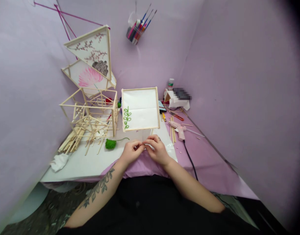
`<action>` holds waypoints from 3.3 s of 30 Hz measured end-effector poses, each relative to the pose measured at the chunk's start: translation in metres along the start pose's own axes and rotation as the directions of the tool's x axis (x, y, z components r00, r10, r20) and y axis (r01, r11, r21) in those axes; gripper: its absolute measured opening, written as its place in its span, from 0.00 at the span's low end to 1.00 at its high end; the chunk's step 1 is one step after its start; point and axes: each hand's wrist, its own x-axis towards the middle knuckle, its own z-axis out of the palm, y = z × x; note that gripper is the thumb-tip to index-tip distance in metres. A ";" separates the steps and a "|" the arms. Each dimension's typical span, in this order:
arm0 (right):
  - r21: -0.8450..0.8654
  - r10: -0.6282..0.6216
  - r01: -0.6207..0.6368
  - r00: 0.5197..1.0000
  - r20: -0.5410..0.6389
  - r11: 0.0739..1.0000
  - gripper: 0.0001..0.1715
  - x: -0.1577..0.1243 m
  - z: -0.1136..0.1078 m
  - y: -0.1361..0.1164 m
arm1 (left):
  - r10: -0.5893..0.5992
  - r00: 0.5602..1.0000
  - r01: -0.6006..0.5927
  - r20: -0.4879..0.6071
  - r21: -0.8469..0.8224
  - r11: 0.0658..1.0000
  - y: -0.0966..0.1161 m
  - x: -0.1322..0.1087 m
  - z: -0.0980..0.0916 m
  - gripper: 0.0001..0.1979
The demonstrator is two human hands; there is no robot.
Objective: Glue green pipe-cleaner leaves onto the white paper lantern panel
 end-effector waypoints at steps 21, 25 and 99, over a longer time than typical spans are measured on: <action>0.009 0.091 -0.091 0.996 0.016 0.996 0.06 0.000 0.001 0.001 | -0.060 0.997 0.058 -0.049 -0.044 0.997 -0.004 0.000 0.003 0.09; -0.046 0.205 -0.207 0.978 -0.048 0.977 0.06 0.000 0.003 0.008 | -0.073 0.930 0.079 -0.361 0.002 0.997 -0.010 -0.001 -0.002 0.11; 0.001 0.224 -0.224 0.975 -0.003 0.975 0.06 0.002 0.001 0.003 | -0.332 0.926 0.378 0.182 -0.507 0.775 -0.017 0.028 0.005 0.23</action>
